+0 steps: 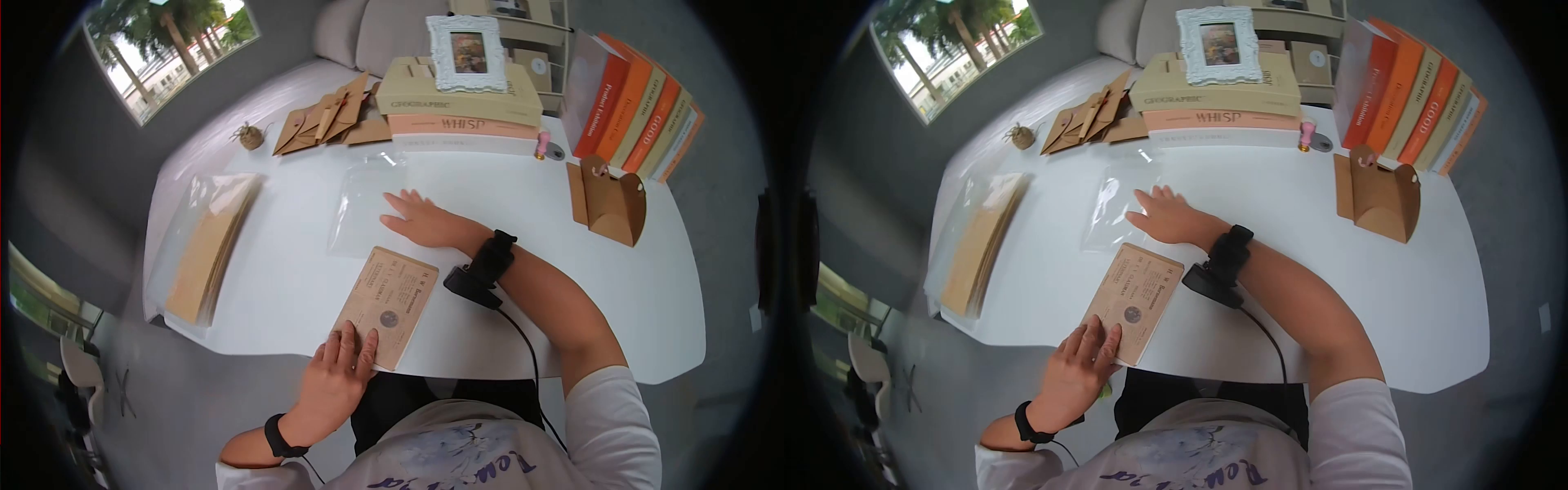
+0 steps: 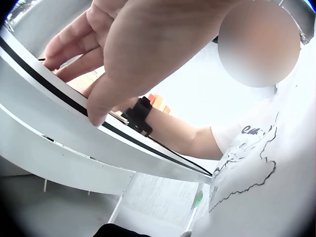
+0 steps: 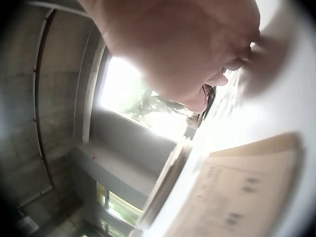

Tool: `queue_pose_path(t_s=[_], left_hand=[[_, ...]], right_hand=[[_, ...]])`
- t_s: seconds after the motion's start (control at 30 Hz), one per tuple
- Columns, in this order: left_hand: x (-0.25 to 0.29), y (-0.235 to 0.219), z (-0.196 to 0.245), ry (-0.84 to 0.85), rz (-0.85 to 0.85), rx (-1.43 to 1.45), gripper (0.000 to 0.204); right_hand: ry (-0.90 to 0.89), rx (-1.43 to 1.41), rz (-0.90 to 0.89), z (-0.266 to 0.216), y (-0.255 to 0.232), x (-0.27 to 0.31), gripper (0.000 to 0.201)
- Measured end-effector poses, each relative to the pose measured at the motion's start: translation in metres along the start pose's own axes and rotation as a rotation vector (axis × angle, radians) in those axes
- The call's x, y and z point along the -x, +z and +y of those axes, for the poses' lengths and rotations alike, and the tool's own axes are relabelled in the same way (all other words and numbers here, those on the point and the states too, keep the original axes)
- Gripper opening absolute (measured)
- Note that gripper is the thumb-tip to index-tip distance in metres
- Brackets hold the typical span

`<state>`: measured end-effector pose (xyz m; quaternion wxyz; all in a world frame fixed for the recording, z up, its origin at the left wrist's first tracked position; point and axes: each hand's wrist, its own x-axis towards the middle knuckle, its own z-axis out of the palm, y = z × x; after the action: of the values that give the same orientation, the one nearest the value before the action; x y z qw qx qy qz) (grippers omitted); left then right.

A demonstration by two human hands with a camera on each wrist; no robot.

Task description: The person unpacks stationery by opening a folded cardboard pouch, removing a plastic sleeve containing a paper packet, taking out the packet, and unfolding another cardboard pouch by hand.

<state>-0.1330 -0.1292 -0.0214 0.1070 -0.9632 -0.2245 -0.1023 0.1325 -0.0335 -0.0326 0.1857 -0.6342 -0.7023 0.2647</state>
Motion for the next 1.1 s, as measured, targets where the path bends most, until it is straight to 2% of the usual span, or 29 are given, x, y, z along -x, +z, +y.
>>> queue_pose_path(t_s=[0.03, 0.07, 0.13, 0.27, 0.37, 0.43, 0.5, 0.57, 0.6, 0.63, 0.67, 0.73, 0.8, 0.87, 0.93, 1.0, 1.1], left_hand=[[-0.005, -0.001, 0.001, 0.019, -0.022, 0.029, 0.064], [-0.010, -0.002, 0.002, 0.036, -0.043, 0.058, 0.065], [-0.023, -0.005, 0.002, 0.085, -0.059, 0.074, 0.066], [-0.056, -0.005, 0.012, 0.176, -0.141, 0.147, 0.066], [-0.084, 0.008, 0.019, 0.219, -0.162, 0.109, 0.066], [-0.108, 0.015, 0.023, 0.243, -0.149, 0.080, 0.066], [-0.133, 0.016, 0.029, 0.165, -0.328, 0.072, 0.064], [-0.153, 0.026, 0.031, 0.171, -0.303, 0.092, 0.062], [-0.163, 0.030, 0.031, 0.164, -0.275, 0.112, 0.061], [-0.172, 0.032, 0.032, 0.192, -0.226, 0.116, 0.054], [-0.182, 0.034, 0.033, 0.192, -0.228, 0.114, 0.054], [-0.202, 0.037, 0.034, 0.178, -0.255, 0.091, 0.048], [-0.221, 0.042, 0.029, 0.157, -0.263, 0.090, 0.045], [-0.232, 0.047, 0.025, 0.135, -0.267, 0.089, 0.043], [-0.238, 0.051, 0.021, 0.129, -0.229, 0.092, 0.042], [-0.238, 0.050, 0.022, 0.108, -0.260, 0.100, 0.041], [-0.237, 0.051, 0.023, 0.066, -0.240, 0.117, 0.038]], right_hand=[[0.001, -0.189, -0.018, -0.004, -0.008, 0.008, 0.065], [0.013, -0.188, -0.006, -0.003, -0.014, 0.016, 0.065], [-0.002, -0.057, 0.008, 0.001, -0.025, 0.037, 0.064], [-0.048, 0.025, 0.036, 0.020, -0.047, 0.097, 0.063], [0.036, 0.144, 0.055, 0.038, -0.064, 0.137, 0.062], [0.135, 0.363, 0.132, 0.058, -0.075, 0.162, 0.060], [0.164, 0.421, 0.180, 0.075, -0.088, 0.183, 0.057], [0.188, 0.474, 0.221, 0.085, -0.095, 0.200, 0.055], [0.244, 0.483, 0.328, 0.086, -0.098, 0.208, 0.052], [0.298, 0.490, 0.435, 0.087, -0.099, 0.213, 0.049], [0.298, 0.488, 0.436, 0.091, -0.099, 0.217, 0.049], [0.373, 0.714, 0.538, 0.095, -0.099, 0.222, 0.045], [0.430, 0.701, 0.488, 0.097, -0.103, 0.222, 0.044], [0.493, 0.507, 0.474, 0.106, -0.106, 0.222, 0.043], [0.494, 0.481, 0.503, 0.118, -0.110, 0.227, 0.041], [0.498, 0.455, 0.532, 0.134, -0.112, 0.232, 0.039], [0.466, 0.697, 0.636, 0.163, -0.113, 0.242, 0.030]])
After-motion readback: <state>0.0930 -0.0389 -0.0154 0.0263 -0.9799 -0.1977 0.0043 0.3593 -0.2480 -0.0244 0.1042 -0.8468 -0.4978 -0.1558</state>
